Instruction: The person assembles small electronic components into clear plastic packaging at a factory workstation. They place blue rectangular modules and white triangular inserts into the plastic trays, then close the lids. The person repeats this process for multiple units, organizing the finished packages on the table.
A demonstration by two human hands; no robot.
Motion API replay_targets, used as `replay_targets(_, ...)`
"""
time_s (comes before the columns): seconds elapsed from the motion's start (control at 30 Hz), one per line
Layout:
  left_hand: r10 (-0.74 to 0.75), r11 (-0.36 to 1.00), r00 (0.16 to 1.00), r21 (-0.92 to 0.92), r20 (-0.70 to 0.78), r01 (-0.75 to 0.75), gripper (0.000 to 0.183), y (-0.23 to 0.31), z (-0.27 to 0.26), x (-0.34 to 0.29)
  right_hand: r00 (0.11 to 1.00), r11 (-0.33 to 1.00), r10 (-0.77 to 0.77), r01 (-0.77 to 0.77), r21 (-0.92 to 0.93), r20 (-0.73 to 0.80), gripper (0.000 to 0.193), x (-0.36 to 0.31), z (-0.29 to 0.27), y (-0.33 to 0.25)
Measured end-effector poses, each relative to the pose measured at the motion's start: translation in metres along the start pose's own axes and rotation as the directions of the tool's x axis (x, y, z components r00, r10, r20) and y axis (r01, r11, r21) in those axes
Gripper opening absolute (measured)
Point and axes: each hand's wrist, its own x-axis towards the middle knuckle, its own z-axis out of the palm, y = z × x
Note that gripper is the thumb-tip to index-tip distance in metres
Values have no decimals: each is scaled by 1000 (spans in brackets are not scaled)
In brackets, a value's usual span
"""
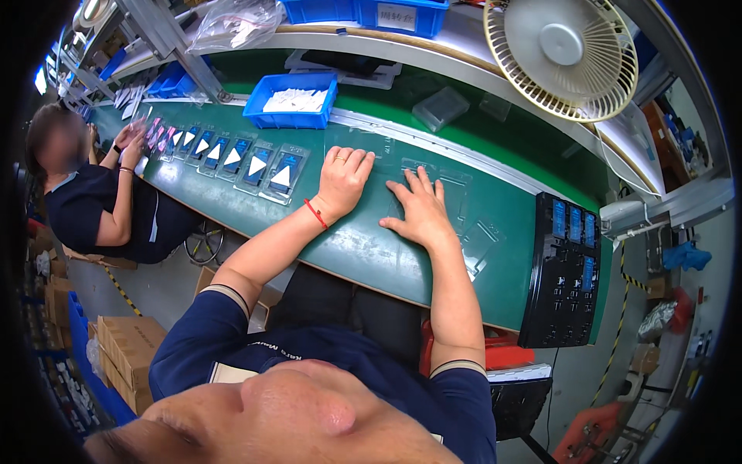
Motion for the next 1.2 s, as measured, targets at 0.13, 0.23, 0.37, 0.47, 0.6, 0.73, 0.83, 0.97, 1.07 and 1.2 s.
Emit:
replay_targets(0.13,-159,981,961,-75,228,180,23,6,7,-22,1000,1000,-3,3,-17,15,77,0,-1,-4)
replay_targets(0.23,-310,892,877,-207,366,401,20,14,6,-10,1000,999,-13,13,-36,-4,80,0,4,-3)
replay_targets(0.37,-414,742,808,-359,419,566,21,14,4,1,998,998,-36,33,-48,-45,80,1,1,-9)
replay_targets(0.47,-445,686,831,-469,334,556,22,5,9,-4,993,996,-89,86,-38,-75,80,2,4,-15)
replay_targets(0.6,-350,730,881,-496,319,470,29,-6,-2,-5,987,994,-88,96,51,-138,83,2,8,-17)
replay_targets(0.73,-276,856,865,-303,419,420,42,-4,-8,-9,987,997,-56,64,49,-152,90,2,8,-16)
replay_targets(0.83,-179,832,813,-355,554,426,47,-3,-3,-14,996,998,-51,48,-49,-73,97,-1,4,-24)
replay_targets(0.97,-138,819,791,-381,596,429,45,1,-4,-14,999,998,-6,4,-55,-35,100,1,7,-22)
replay_targets(1.07,-144,828,794,-367,591,424,45,5,-2,-19,999,999,6,-8,-43,-33,100,3,7,-19)
replay_targets(1.2,-143,850,791,-335,595,406,45,9,-5,-19,999,1000,-1,0,-25,-34,99,3,8,-18)
